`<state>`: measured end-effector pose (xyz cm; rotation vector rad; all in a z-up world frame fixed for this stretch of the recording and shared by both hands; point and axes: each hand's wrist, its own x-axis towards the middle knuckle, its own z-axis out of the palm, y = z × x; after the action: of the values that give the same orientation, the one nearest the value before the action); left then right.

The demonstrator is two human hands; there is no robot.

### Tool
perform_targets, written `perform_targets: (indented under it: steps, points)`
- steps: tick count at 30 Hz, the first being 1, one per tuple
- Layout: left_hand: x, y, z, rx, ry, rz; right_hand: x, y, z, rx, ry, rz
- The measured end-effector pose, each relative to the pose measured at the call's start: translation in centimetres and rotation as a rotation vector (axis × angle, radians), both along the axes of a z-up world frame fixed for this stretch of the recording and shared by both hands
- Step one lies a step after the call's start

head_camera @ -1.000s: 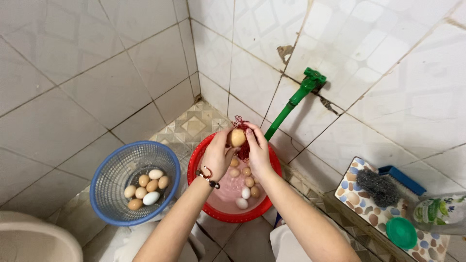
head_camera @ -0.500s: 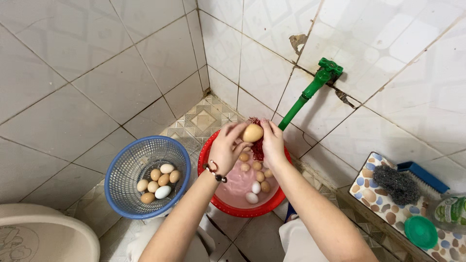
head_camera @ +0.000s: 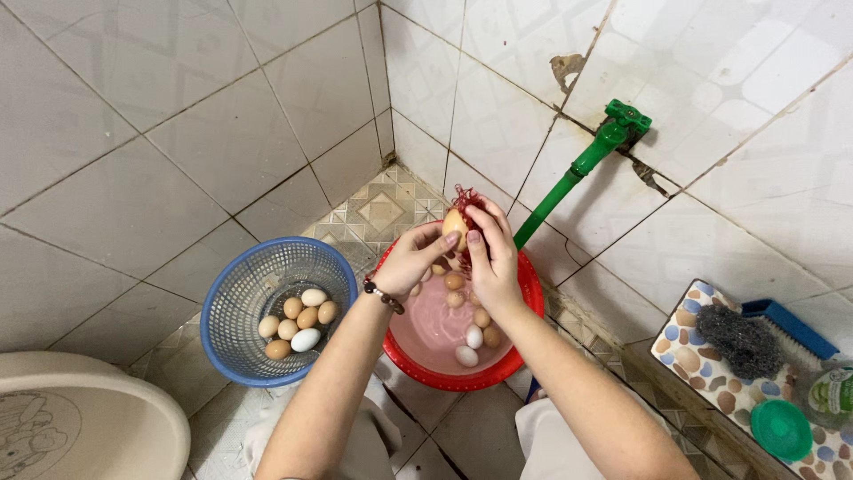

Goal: The person washes eggs one by one using a red mesh scrubber under running water from a green tap. Each egg is scrubbed and then placed into a blue basket. The task continues repeatedly throughout the clip.

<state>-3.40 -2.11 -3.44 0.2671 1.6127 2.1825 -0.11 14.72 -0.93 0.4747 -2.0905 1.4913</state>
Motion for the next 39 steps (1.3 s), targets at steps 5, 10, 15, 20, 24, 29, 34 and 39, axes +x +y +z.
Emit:
perform_targets:
  steps: [5, 10, 15, 20, 24, 29, 34, 39]
  points:
    - [0.2, -1.2, 0.7, -0.152, 0.049, -0.179, -0.2, 0.6, 0.4, -0.063, -0.046, 0.019]
    - [0.5, 1.2, -0.3, 0.015, 0.021, 0.046, -0.2, -0.1, -0.5, -0.103, -0.088, -0.124]
    - [0.7, 2.1, -0.7, -0.092, 0.171, 0.166, 0.2, -1.5, -1.0, 0.122, 0.171, -0.171]
    - [1.3, 2.2, -0.2, -0.181, 0.322, 0.128, 0.0, -1.1, -1.1, 0.134, 0.094, -0.208]
    - [1.9, 1.5, 0.5, -0.218, 0.191, -0.02, -1.5, 0.3, -1.9, -0.045, -0.182, -0.159]
    - [1.1, 0.8, -0.1, -0.027, -0.087, -0.088, -4.1, 1.0, -3.7, -0.383, -0.342, -0.037]
    - [0.0, 1.0, -2.7, 0.222, -0.3, 0.06, -5.1, 1.2, -3.0, -1.099, -0.653, 0.117]
    - [-1.0, 2.3, -5.1, 0.239, -0.597, 0.312, -4.5, 0.9, -2.7, -1.152, -0.746, 0.226]
